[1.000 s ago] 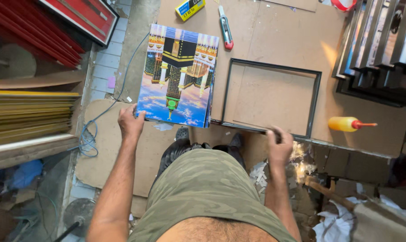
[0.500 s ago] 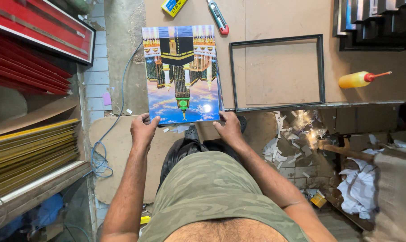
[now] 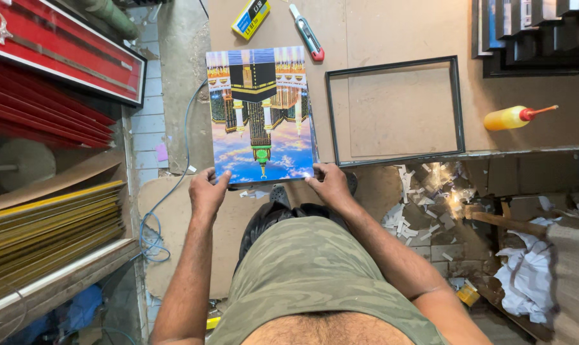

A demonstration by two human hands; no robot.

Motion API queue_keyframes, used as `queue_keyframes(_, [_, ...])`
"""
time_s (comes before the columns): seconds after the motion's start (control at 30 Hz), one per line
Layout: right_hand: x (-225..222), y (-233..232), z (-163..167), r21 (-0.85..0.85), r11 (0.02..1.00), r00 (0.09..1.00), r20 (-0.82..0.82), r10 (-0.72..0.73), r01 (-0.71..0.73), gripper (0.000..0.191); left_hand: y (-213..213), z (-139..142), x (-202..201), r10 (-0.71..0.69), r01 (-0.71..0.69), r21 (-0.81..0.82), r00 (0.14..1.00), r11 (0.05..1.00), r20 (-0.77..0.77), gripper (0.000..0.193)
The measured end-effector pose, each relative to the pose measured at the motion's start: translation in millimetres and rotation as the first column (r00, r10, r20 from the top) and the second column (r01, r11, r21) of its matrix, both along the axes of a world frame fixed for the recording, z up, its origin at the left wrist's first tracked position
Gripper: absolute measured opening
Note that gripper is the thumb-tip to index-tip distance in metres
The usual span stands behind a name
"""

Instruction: The person applies glue to the perimeter of picture frames and places printed artwork into them. The person then stacks the completed frames on a nearby rack. The process is repeated for several different prints.

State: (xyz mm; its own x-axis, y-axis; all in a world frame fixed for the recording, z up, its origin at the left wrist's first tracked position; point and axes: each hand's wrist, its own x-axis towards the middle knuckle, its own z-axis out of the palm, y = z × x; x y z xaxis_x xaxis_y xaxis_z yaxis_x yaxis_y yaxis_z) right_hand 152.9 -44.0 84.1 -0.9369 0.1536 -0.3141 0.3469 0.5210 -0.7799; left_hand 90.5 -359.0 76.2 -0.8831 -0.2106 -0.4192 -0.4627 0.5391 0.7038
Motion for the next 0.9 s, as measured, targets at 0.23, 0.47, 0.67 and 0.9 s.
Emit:
queue_keyframes(0.23, [-2.4,12.0,-17.3,-0.083,0.996,0.995,0.092,0.049,-0.041,0.026,10.5,-17.6,8.5,0.021,-0.028,-0.153,0.999,0.988,-0.049,0.062])
queue_keyframes(0.47, [-1.9,3.5,-20.1,-0.228,0.97,0.996,0.059,-0.071,0.083,0.063,18.8,-30.5,8.4,-0.017,0.005,-0.305,0.999,0.952,-0.037,0.059])
queue_keyframes(0.67, [1.2,0.6,7.0,-0.042,0.998,0.993,0.105,0.059,-0.054,0.055,12.8,-29.7,12.1,0.048,-0.052,-0.074,0.998,0.996,-0.047,0.07])
queue_keyframes(0.9, [5.2,-3.7,-2.4,-0.014,1.0,0.996,0.085,0.002,-0.001,0.054,15.2,-38.3,15.4,-0.045,0.01,-0.263,0.991,0.965,-0.129,0.067])
